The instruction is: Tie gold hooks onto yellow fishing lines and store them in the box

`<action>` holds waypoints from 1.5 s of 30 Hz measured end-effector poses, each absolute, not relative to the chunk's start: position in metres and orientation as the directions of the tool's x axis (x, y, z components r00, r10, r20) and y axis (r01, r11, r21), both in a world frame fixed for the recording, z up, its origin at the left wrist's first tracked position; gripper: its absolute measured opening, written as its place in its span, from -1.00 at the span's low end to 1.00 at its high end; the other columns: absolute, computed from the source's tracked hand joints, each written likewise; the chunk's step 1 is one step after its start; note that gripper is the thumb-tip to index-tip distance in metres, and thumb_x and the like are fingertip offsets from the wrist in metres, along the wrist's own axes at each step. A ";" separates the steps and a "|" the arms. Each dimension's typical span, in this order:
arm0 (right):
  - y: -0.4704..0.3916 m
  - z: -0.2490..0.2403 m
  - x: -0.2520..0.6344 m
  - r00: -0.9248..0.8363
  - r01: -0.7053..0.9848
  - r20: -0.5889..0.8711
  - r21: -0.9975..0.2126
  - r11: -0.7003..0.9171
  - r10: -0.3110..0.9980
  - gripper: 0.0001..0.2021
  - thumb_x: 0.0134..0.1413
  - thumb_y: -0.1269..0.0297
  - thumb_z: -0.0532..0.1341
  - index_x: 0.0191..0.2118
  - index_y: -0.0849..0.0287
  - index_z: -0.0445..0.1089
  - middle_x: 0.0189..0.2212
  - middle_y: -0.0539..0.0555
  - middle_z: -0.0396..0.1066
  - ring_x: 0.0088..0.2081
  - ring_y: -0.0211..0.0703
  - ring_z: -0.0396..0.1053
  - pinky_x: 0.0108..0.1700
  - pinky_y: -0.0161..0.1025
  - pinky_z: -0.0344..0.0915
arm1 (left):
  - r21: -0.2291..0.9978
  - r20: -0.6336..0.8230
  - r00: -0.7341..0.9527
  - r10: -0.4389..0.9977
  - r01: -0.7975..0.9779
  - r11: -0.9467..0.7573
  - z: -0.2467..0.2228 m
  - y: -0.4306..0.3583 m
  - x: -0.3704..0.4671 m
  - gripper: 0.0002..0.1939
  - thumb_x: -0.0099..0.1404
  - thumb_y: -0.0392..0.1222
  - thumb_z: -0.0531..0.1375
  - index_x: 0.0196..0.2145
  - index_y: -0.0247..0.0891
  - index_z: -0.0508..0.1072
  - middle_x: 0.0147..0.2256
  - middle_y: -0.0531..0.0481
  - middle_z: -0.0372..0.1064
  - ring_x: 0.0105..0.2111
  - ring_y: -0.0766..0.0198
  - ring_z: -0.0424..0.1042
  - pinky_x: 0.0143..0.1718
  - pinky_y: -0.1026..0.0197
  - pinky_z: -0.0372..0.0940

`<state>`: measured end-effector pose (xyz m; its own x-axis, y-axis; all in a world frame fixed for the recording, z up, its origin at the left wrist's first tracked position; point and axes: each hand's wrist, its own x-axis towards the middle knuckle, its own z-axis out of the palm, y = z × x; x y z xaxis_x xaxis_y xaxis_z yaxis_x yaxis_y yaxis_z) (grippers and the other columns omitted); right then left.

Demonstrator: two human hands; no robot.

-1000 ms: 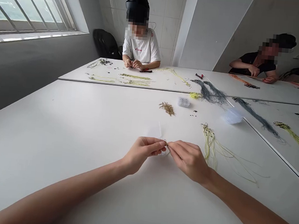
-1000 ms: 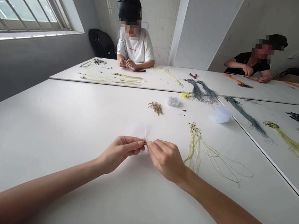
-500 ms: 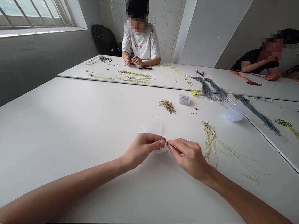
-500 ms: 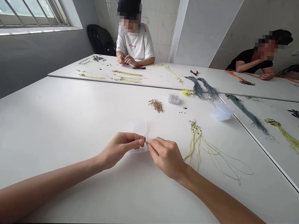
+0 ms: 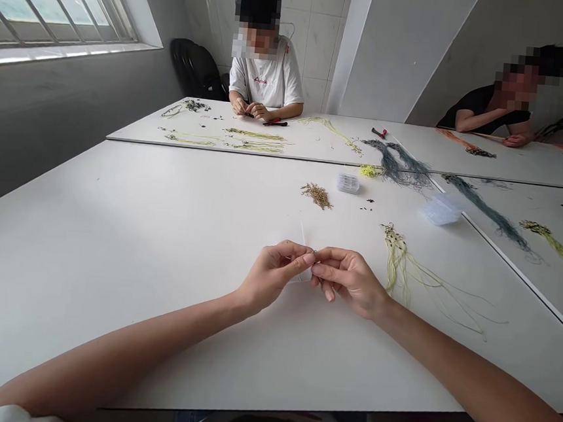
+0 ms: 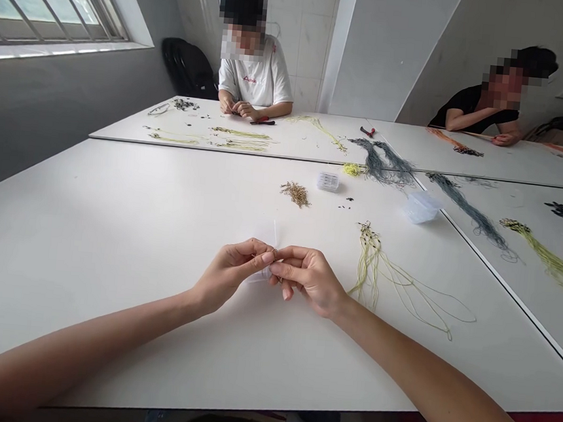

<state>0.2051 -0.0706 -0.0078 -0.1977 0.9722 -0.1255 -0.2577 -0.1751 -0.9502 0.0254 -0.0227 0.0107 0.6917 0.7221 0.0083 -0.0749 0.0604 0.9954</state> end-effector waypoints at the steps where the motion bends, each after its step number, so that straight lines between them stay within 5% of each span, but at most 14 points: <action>1: -0.070 -0.008 0.206 -0.224 -0.280 -0.145 -0.938 -0.206 0.964 -0.80 -0.01 0.23 0.37 -0.25 0.20 0.50 -0.51 -0.01 0.48 -0.67 -0.42 0.27 -0.58 -0.38 0.23 | 0.995 0.008 0.694 0.720 -0.078 0.064 0.011 -0.023 0.025 -0.79 0.34 -0.09 0.16 -0.32 -0.30 0.45 -0.43 -0.02 0.40 -0.30 0.23 0.40 -0.08 0.08 0.23; 11: -0.068 -0.009 0.208 -0.369 -0.350 -0.194 -0.877 -0.329 0.909 -0.84 -0.01 0.30 0.37 -0.27 0.20 0.51 -0.54 -0.03 0.49 -0.71 -0.48 0.21 -0.58 -0.41 0.16 | 0.979 0.007 0.731 0.682 -0.143 0.143 0.013 -0.026 0.027 -0.78 0.33 -0.09 0.17 -0.35 -0.31 0.47 -0.46 -0.03 0.40 -0.33 0.22 0.41 -0.12 0.09 0.25; 45: -0.071 -0.005 0.212 -0.267 -0.117 -0.195 -0.966 -0.232 0.944 -0.80 -0.01 0.21 0.37 -0.31 0.23 0.48 -0.51 0.01 0.48 -0.68 -0.44 0.23 -0.53 -0.34 0.19 | 0.998 -0.018 0.755 0.656 -0.030 0.062 0.012 -0.020 0.023 -0.74 0.37 -0.06 0.11 -0.32 -0.31 0.45 -0.41 -0.07 0.47 -0.26 0.18 0.44 -0.04 0.06 0.22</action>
